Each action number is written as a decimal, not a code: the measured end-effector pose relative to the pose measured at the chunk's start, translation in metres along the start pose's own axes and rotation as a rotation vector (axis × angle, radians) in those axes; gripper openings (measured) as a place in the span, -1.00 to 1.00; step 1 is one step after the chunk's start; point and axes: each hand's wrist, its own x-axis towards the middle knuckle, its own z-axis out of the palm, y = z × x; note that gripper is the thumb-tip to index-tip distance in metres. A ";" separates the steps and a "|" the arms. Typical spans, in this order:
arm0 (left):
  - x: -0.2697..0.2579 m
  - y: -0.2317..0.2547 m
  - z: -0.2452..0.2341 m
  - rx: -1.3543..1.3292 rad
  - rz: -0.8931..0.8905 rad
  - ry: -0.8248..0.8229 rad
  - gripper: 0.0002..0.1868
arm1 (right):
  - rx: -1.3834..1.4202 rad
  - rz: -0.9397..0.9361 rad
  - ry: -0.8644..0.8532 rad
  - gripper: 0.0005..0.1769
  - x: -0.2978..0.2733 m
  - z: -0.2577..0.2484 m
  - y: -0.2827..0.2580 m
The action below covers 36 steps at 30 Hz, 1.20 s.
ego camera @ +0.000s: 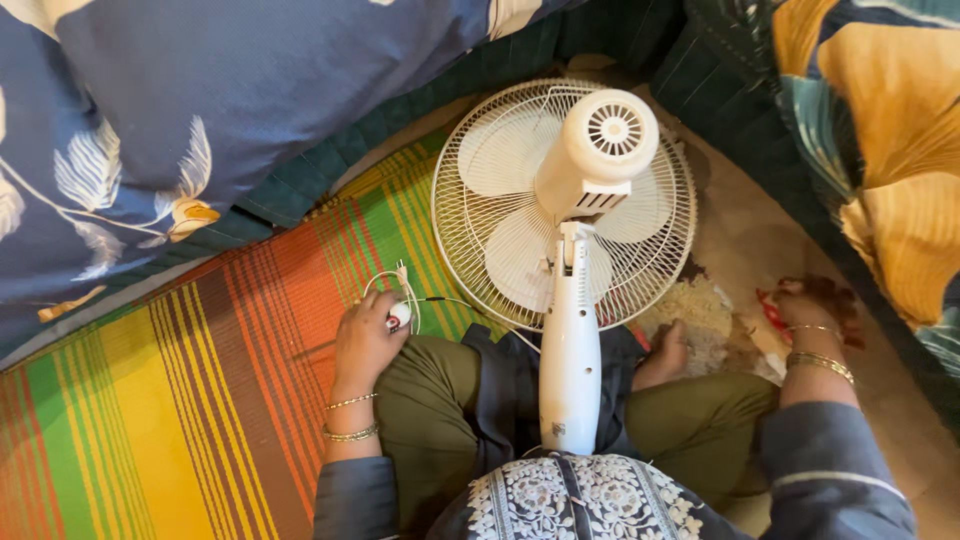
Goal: The person sits on the floor and uses a screwdriver to tighten screws on the neck and base of a white pedestal fan. They then use a red and white cloth to wipe the fan's neck and base.
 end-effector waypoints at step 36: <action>-0.048 0.190 0.140 -0.350 0.051 -0.147 0.35 | 0.753 -1.003 0.325 -0.73 -0.175 -0.022 -0.104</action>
